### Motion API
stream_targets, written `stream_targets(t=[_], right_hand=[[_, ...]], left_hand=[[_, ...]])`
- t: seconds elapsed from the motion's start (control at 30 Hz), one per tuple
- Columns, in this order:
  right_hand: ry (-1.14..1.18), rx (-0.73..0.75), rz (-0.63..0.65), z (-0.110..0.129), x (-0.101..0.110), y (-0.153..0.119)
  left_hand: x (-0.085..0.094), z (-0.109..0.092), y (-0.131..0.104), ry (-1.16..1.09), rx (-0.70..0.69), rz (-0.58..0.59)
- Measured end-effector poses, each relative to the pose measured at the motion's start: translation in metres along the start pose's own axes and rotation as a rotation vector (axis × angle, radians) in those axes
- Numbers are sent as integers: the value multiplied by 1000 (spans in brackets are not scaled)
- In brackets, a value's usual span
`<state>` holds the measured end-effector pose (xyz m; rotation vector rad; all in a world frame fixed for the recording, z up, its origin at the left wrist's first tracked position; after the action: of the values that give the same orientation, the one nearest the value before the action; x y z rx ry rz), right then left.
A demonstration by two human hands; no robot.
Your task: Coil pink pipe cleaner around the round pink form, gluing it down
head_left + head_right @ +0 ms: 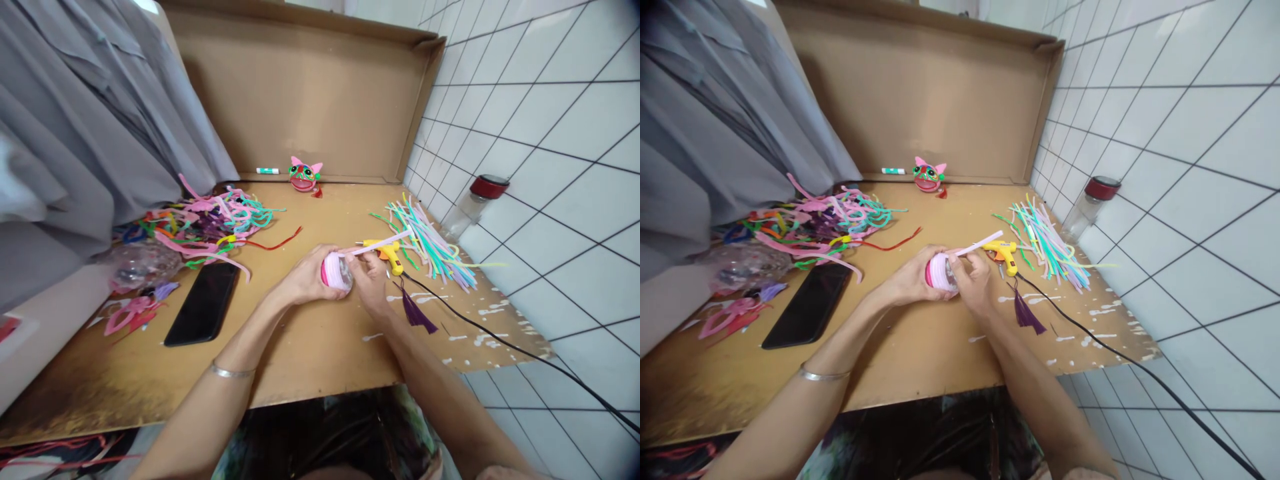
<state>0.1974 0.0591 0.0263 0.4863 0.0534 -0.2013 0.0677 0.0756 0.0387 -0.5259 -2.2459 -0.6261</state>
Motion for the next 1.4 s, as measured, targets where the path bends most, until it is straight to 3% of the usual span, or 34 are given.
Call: stream_targets(t=[0.13, 0.33, 0.43, 0.5, 0.6, 0.7, 0.77, 1.03, 1.4], right_hand=[[-55, 42, 26, 5, -1, -1], [-287, 226, 149, 27, -11, -1], [-439, 232, 27, 22, 9, 11], [-574, 171, -119, 14, 35, 22], [-962, -17, -255, 1, 70, 34], [-1308, -244, -196, -14, 86, 39], [-1414, -351, -135, -24, 89, 40], [-1391, -463, -120, -44, 93, 42], [-1157, -139, -281, 0, 83, 39]], left_hand=[[1, 0, 0, 13, -1, -7], [2, 8, 0, -17, 62, -7], [1, 17, 0, -62, 112, 0], [-1, 22, 0, -128, 141, 19], [-1, 27, 0, -194, 170, 31], [-1, 29, 0, -212, 172, 27], [-2, 29, 0, -220, 161, 15], [-6, 31, 1, -264, 136, -6], [-6, 31, 0, -340, 173, 63]])
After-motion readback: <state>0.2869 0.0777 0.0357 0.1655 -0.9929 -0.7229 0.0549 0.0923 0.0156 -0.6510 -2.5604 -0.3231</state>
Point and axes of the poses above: each hand's wrist, its own y-axis towards the middle knuckle, its own x-axis out of the back of the hand, z = x × y, the point moved 9 cm from there along y, towards the middle knuckle, and after that the axes turned 8 degrees about y, right-handed, at the moved point
